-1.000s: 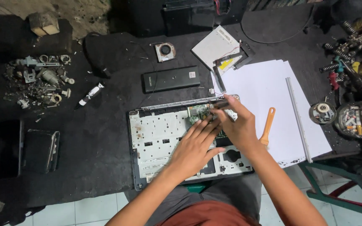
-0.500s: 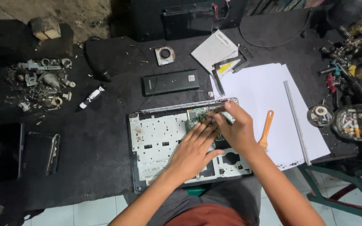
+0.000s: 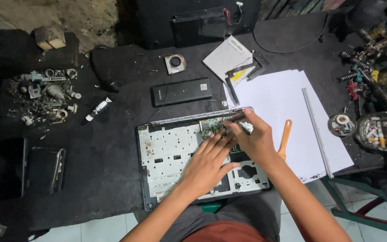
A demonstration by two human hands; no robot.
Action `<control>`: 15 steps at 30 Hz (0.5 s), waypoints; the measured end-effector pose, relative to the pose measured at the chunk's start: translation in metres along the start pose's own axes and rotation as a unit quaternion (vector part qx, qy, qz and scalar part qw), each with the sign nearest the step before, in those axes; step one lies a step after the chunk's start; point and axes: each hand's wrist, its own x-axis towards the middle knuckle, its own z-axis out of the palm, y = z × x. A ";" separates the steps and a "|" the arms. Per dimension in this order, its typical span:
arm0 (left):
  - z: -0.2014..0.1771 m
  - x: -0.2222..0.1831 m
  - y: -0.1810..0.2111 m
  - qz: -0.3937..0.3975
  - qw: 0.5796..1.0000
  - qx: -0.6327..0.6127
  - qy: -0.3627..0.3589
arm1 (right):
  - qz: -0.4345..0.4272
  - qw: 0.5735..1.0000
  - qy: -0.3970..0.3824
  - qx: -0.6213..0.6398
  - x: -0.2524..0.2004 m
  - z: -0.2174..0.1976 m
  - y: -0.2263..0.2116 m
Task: Disassembling a laptop to access and work on internal components using a screwdriver and brush.
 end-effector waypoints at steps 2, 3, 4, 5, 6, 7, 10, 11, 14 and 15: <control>-0.003 0.000 0.002 0.000 1.000 0.000 -0.004 | 0.011 1.000 -0.022 -0.016 0.012 -0.009 -0.017; -0.005 0.001 0.003 0.000 1.000 0.001 -0.006 | 0.021 0.998 -0.045 -0.033 0.019 -0.013 -0.026; -0.004 0.001 0.002 0.001 1.000 0.001 -0.006 | 0.021 0.998 -0.045 -0.033 0.018 -0.014 -0.027; -0.003 0.000 0.000 -0.001 1.000 0.000 -0.004 | 0.034 0.996 -0.068 -0.041 0.017 -0.016 -0.027; 0.000 0.000 0.000 -0.002 1.000 -0.004 -0.003 | 0.048 0.993 -0.093 -0.049 0.015 -0.018 -0.028; 0.001 0.000 0.000 -0.003 1.000 -0.005 -0.004 | 0.049 0.993 -0.094 -0.050 0.015 -0.018 -0.030; 0.004 -0.002 -0.002 -0.004 1.000 0.000 -0.001 | 0.031 0.995 -0.076 -0.062 0.019 -0.017 -0.038; 0.005 -0.002 -0.002 -0.004 1.000 0.000 -0.001 | 0.029 0.994 -0.083 -0.059 0.021 -0.018 -0.042; 0.006 -0.001 -0.003 -0.005 1.000 -0.005 0.002 | 0.018 0.995 -0.078 -0.056 0.020 -0.017 -0.038; 0.006 -0.001 -0.003 -0.003 1.000 -0.008 0.006 | 0.009 0.996 -0.064 -0.056 0.018 -0.016 -0.035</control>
